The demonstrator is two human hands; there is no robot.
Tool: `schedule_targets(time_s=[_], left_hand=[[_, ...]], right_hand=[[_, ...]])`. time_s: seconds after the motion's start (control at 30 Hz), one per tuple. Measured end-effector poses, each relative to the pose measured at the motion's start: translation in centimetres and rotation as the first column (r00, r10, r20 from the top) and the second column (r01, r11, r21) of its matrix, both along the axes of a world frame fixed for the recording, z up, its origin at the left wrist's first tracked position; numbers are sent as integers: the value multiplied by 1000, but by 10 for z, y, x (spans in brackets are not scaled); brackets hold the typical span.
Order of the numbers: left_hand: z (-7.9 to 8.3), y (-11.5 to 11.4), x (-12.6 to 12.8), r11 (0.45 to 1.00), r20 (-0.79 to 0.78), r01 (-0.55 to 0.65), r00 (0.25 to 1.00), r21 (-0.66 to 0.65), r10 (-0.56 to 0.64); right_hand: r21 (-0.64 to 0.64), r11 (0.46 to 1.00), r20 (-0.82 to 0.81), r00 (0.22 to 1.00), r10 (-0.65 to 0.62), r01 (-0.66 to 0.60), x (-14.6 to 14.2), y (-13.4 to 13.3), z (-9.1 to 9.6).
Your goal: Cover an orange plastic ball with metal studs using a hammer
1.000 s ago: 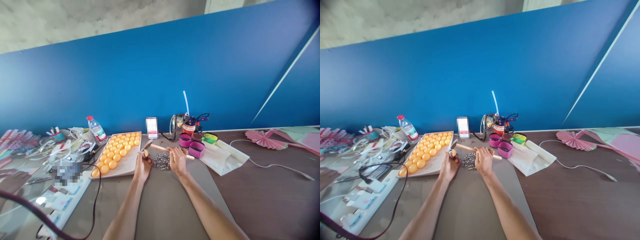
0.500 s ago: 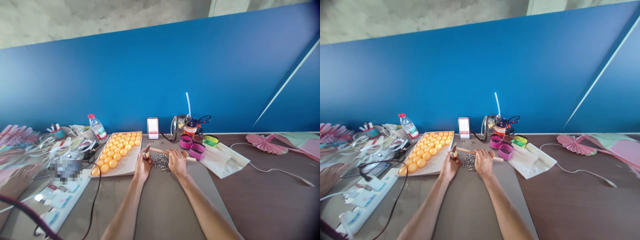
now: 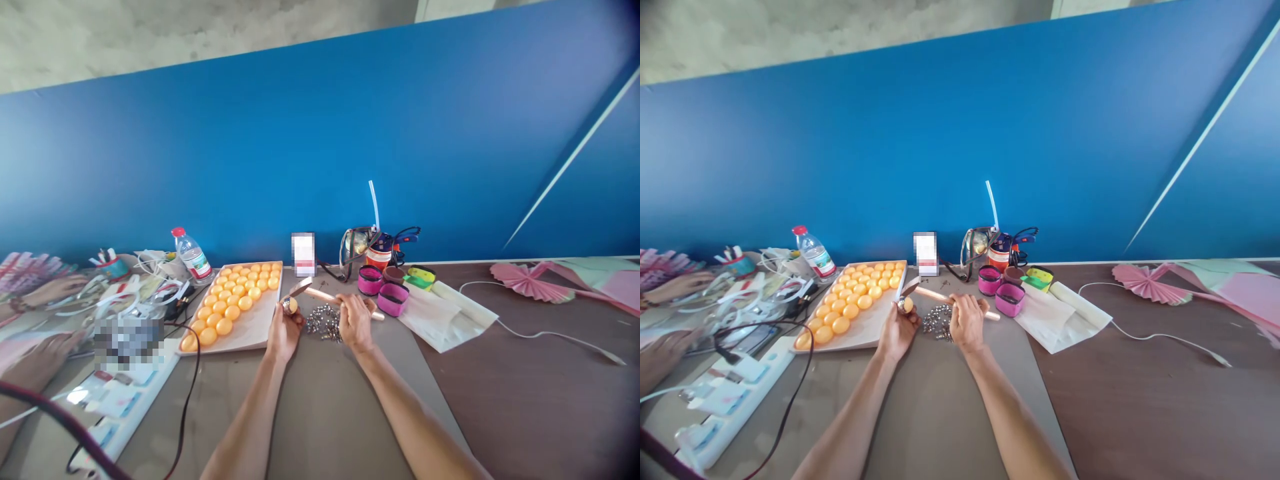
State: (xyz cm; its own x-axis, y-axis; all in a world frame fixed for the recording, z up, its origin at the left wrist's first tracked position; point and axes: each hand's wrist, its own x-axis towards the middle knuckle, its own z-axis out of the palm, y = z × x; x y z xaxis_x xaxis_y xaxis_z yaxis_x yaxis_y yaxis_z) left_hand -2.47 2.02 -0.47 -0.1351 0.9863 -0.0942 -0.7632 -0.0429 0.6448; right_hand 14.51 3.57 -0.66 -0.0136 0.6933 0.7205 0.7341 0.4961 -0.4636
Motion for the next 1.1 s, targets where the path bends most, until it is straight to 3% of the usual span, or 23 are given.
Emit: schedule_targets(time_s=[0.37,0.57,0.73,0.83,1.1], left_hand=[[-1,2,-1,998,-12,-64,998,-27,64],[-3,2,-1,999,-29,-49,998,-7,49],[-2,1,-2,1000,-53,-20,998,-23,18],[-1,0,-2,1000,-67,-13,998,-28,11],[0,0,-2,998,-24,-38,999,-43,37]], right_hand=[[11,1000,73,997,14,-14,-2,-5,4],[32,999,31,999,-26,25,-1,-6,4],[10,999,94,995,-39,38,-1,-2,1],[18,998,21,998,-67,66,1,0,-1],[18,1000,69,997,-25,24,1,-3,2]])
